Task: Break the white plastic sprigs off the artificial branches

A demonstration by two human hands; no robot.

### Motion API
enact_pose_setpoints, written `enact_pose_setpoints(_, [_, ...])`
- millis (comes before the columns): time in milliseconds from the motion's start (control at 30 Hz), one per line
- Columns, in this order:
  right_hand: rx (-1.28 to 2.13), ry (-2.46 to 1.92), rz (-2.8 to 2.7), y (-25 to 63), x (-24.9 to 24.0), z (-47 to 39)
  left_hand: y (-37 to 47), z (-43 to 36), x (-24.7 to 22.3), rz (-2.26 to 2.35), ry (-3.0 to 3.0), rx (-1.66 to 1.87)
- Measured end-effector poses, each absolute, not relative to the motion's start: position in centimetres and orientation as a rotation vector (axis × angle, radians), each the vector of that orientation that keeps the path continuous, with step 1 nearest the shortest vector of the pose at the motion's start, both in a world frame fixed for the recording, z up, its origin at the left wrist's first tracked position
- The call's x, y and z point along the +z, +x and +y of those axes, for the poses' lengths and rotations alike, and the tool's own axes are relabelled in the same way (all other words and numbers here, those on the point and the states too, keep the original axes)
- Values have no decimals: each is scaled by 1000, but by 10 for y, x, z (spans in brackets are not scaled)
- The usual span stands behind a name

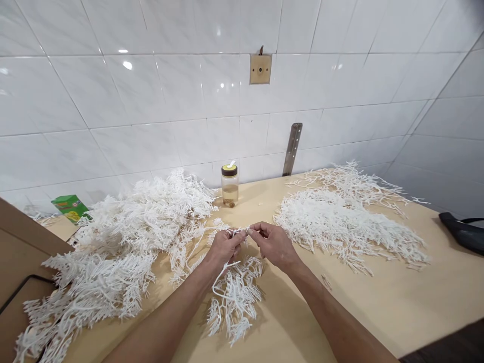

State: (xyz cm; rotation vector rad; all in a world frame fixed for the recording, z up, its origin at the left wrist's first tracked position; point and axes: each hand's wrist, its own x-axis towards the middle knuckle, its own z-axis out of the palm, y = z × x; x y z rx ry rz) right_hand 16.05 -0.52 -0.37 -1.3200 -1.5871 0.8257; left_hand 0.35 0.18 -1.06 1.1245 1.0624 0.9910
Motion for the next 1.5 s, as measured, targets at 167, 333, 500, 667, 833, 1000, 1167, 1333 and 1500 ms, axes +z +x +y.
enact_pose_setpoints(167, [810,-1400,-1572,163,-6,-2,6,2,-10,1171,1237,1094])
enact_pose_setpoints(333, [588,-1416,-1701,163,-10,-2,6,3,-9,1261,1343,1099])
enact_pose_setpoints(500, [162,-1341,-1922,155,-17,0,6,1,-8,1169,1148,908])
enact_pose_setpoints(667, [13,-1575,-1870,169,-22,15,6,1,-11,1027,1031,890])
enact_pose_setpoints(833, [65,-1739,-1495,208,-15,24,5,-1,-5,1033,1103,939])
enact_pose_setpoints(1000, [749,-1481,-1579,198,-8,10,3,0,-3,1117,1147,1040])
enact_pose_setpoints(1167, [976,-1246,-1702,171,-6,-1,2,3,-3,1217,1206,1041])
enact_pose_setpoints(1333, [843,-1322,-1684,164,-6,-2,3,2,-4,1310,1263,999])
enact_pose_setpoints(1500, [675,-1350,-1745,163,-5,-4,1,5,-13,1348,1399,1113])
